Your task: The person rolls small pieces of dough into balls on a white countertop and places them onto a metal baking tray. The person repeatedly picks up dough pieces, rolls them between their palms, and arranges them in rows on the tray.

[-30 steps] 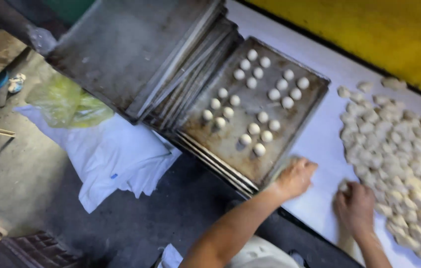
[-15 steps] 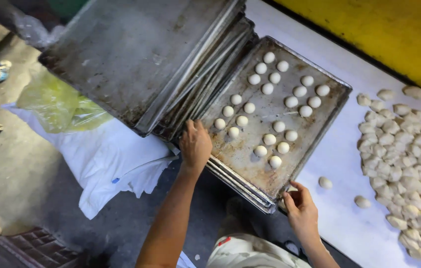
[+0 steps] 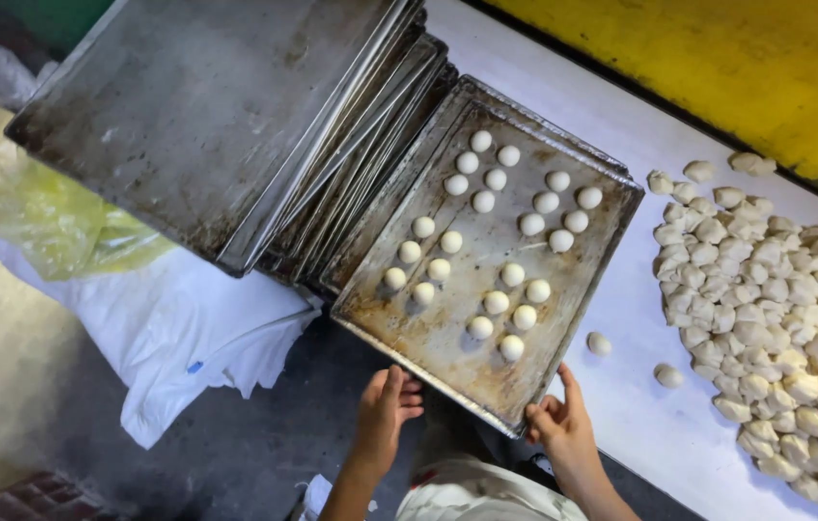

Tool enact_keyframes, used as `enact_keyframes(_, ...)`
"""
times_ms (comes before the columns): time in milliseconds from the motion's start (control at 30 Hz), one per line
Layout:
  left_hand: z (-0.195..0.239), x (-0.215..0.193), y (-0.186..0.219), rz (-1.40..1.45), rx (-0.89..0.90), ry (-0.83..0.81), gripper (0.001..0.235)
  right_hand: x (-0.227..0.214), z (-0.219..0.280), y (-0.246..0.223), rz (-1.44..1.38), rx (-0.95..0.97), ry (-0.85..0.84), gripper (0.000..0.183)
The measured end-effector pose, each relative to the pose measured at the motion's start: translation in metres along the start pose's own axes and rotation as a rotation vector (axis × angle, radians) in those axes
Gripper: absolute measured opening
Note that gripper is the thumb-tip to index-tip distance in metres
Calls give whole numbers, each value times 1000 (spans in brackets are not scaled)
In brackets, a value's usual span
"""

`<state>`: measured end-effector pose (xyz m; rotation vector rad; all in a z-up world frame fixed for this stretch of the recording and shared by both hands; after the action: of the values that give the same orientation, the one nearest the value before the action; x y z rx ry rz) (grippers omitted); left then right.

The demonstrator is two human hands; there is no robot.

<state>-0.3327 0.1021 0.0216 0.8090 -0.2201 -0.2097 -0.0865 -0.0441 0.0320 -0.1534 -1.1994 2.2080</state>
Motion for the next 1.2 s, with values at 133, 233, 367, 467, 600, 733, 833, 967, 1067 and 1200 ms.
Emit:
enact_keyframes(133, 8, 18, -20, 535, -69, 120, 66, -16, 13, 51, -4, 84, -203, 91)
enact_keyframes(233, 44, 0, -26, 529, -66, 301, 68, -56, 1, 54, 370, 26, -237, 59)
enact_keyframes(367, 77, -28, -80, 769, 73, 362, 67, -93, -19, 1, 1049, -599, -66, 26)
enact_keyframes(467, 117, -53, -140, 914, 256, 368, 70, -98, -18, -5, 1115, -883, -64, 24)
enact_keyframes(600, 213, -72, -186, 970, 371, 557, 70, -104, -29, 3, 1187, -1085, -38, 14)
enact_keyframes(733, 299, -113, -253, 990, 391, 661, 68, -104, -31, 14, 1252, -1176, -31, 11)
enact_keyframes(833, 334, -144, -312, 1026, 378, 704, 78, -103, -29, 16, 1318, -1194, -53, 15)
enact_keyframes(967, 357, -190, -318, 1017, 393, 647, 96, -82, -14, 22, 1518, -1278, -29, 24)
enact_keyframes(1067, 348, -222, -336, 1090, 272, 651, 93, -87, -31, 33, 1604, -1227, 0, 23)
enact_keyframes(1200, 305, -264, -409, 1122, 106, 746, 73, -89, -31, 42, 1725, -1221, 3, 28)
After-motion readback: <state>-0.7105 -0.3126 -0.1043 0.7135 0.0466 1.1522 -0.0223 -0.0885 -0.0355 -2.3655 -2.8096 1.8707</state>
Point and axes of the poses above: each hand's wrist, its own z-axis away from the middle knuckle, its own x-axis out of the palm, y = z × x, the point moved 5 cm from there along -z, towards the middle knuckle, and after that the axes turned 12 degrees about -y, right-handed, at the moved point
